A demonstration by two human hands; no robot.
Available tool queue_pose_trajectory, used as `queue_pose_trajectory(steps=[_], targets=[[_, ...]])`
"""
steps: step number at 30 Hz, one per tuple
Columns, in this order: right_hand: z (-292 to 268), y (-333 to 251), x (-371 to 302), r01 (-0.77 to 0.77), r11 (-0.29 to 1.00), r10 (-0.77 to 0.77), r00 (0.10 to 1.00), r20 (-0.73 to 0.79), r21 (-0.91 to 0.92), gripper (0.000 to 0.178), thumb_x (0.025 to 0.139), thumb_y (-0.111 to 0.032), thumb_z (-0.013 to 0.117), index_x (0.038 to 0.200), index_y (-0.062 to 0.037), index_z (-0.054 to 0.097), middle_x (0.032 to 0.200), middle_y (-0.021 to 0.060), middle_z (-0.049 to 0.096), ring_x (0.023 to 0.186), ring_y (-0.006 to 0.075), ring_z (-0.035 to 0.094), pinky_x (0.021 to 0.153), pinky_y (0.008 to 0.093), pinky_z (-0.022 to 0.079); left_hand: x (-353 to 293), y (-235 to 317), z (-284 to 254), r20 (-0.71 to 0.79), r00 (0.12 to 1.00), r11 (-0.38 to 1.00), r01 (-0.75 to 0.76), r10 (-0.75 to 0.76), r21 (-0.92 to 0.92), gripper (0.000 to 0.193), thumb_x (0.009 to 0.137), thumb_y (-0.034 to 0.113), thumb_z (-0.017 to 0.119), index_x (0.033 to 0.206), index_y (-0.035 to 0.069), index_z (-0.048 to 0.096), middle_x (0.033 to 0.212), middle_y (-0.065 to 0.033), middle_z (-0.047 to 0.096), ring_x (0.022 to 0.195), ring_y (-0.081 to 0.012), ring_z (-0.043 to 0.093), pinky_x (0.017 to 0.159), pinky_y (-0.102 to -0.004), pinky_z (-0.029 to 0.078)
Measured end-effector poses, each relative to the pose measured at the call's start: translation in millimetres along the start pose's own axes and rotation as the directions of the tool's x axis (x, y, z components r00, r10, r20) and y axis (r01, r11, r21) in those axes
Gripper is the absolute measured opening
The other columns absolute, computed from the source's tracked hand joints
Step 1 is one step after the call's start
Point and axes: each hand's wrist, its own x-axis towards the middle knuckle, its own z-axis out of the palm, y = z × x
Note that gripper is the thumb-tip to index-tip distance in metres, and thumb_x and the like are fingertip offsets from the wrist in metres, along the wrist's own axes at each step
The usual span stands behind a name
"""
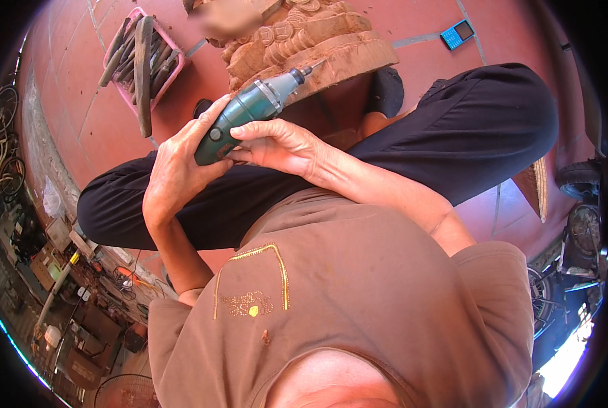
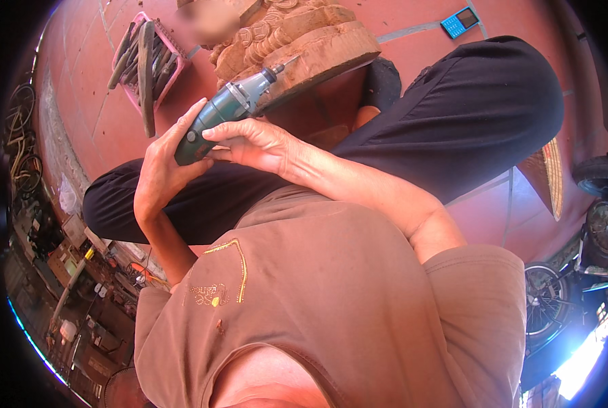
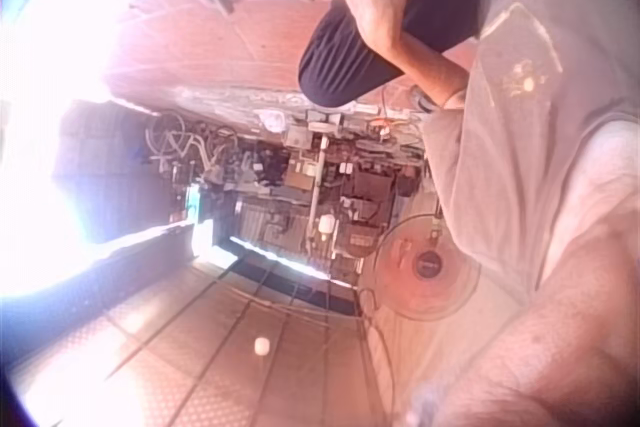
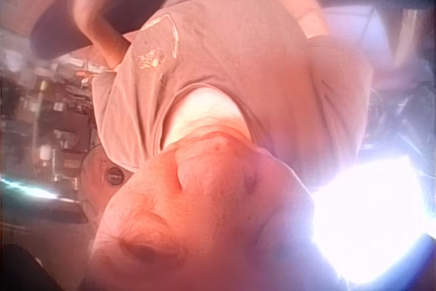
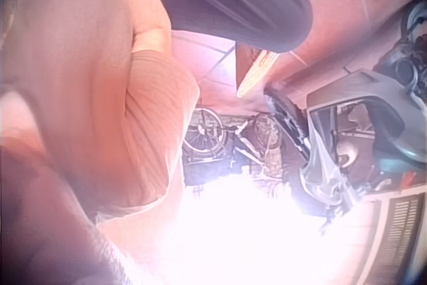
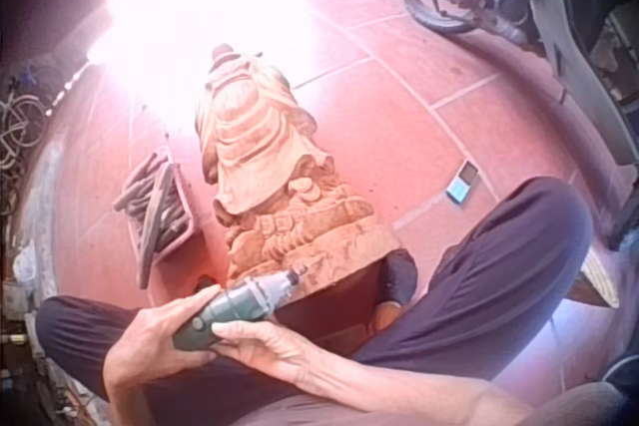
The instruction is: The person uses a handheld rotary tool to carve details into a wooden sculpture. They hold the tool with both hands and guide it along the surface of the wood, removing material to refine the shape.
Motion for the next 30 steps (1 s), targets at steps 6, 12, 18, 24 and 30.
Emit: queue_pose_trajectory(steps=[6,12,18,24,30], targets=[[-4.2,3.7,-3.4,0.014,1.000,-0.014,1.000,0.008,-0.005,0.038,0.089,0.002,0.072,0.126,-0.0008,0.062,0.124,0.0134,0.069,0.122,0.0264,0.064,0.116,0.0481,0.043,-1.7,0.7,0.5,0.027,1.000,1.000,0.003,-0.003,-0.002,0.094,0.064,0.000,0.078,0.153,0.015,0.049,0.125,-0.0209,0.068,0.111,-0.0390,0.068,0.096,-0.0417,0.053],[-1.9,6.3,-8.7,0.024,1.000,-0.024,1.000,0.014,-0.002,0.038,0.089,0.002,0.073,0.126,-0.0020,0.063,0.124,0.0124,0.069,0.123,0.0252,0.063,0.118,0.0481,0.042,-4.3,-2.0,2.9,0.017,0.999,0.999,-0.050,0.051,-0.004,0.093,0.066,0.003,0.077,0.153,0.019,0.049,0.113,-0.0200,0.068,0.101,-0.0414,0.067,0.088,-0.0448,0.054],[-2.2,8.9,-13.4,0.018,1.000,-0.018,1.000,0.001,0.020,0.038,0.088,0.004,0.074,0.123,-0.0045,0.063,0.121,0.0113,0.069,0.121,0.0257,0.064,0.114,0.0481,0.046,-6.2,0.3,3.4,0.032,0.998,0.998,-0.058,0.058,-0.023,0.091,0.065,0.003,0.078,0.151,0.016,0.051,0.118,-0.0207,0.068,0.106,-0.0410,0.067,0.092,-0.0432,0.053],[-2.8,11.9,-16.8,0.015,1.000,-0.015,1.000,0.012,0.022,0.042,0.088,0.004,0.073,0.127,-0.0042,0.061,0.125,0.0114,0.067,0.124,0.0250,0.062,0.117,0.0485,0.043,-8.6,-2.3,5.9,0.017,0.992,0.993,-0.122,0.122,0.003,0.092,0.065,0.003,0.075,0.152,0.018,0.050,0.111,-0.0197,0.068,0.098,-0.0418,0.067,0.086,-0.0460,0.054],[-3.3,11.9,-18.1,0.016,1.000,-0.016,0.999,0.032,0.020,0.043,0.089,0.003,0.072,0.130,-0.0037,0.060,0.128,0.0121,0.066,0.126,0.0247,0.061,0.119,0.0492,0.040,-9.6,0.3,5.0,0.018,0.992,0.992,-0.123,0.123,0.003,0.091,0.065,0.002,0.075,0.152,0.017,0.050,0.111,-0.0198,0.068,0.098,-0.0422,0.067,0.086,-0.0461,0.054]])
